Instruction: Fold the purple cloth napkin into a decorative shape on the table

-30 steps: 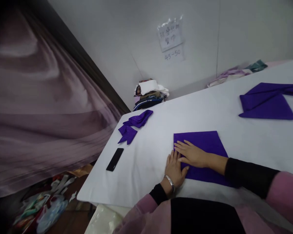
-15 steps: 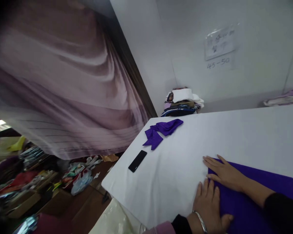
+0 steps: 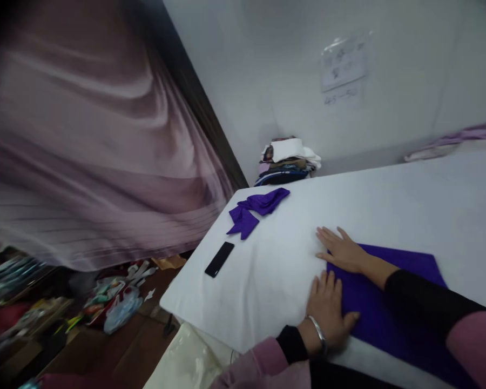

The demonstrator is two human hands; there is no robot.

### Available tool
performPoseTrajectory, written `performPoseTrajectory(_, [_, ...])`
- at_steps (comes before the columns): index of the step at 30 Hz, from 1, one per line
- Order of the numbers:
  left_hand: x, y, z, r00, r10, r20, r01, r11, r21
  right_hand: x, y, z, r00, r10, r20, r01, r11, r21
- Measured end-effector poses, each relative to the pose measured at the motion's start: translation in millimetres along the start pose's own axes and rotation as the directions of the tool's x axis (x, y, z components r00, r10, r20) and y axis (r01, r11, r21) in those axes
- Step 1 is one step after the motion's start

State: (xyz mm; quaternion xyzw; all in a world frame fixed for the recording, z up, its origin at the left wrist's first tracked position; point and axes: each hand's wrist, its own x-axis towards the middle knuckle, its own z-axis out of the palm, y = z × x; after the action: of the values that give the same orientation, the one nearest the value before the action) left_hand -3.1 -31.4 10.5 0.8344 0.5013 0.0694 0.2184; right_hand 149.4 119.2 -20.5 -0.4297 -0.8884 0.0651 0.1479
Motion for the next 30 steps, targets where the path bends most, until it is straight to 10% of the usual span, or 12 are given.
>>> performPoseTrajectory(15, [112.1, -2.6, -33.3, 0.999, 0.035, -0.012, -0.029, 0.953, 0.303, -66.9, 6.4, -7.9, 0.961, 0.245, -0.124, -0.255, 0.965, -0.064])
performPoseTrajectory(30, [121.6, -15.0, -14.1, 0.999, 0.013, -0.033, -0.001, 0.940, 0.341, -108.0, 29.8, -25.6, 0.925, 0.362, -0.120, -0.371, 0.926, -0.071])
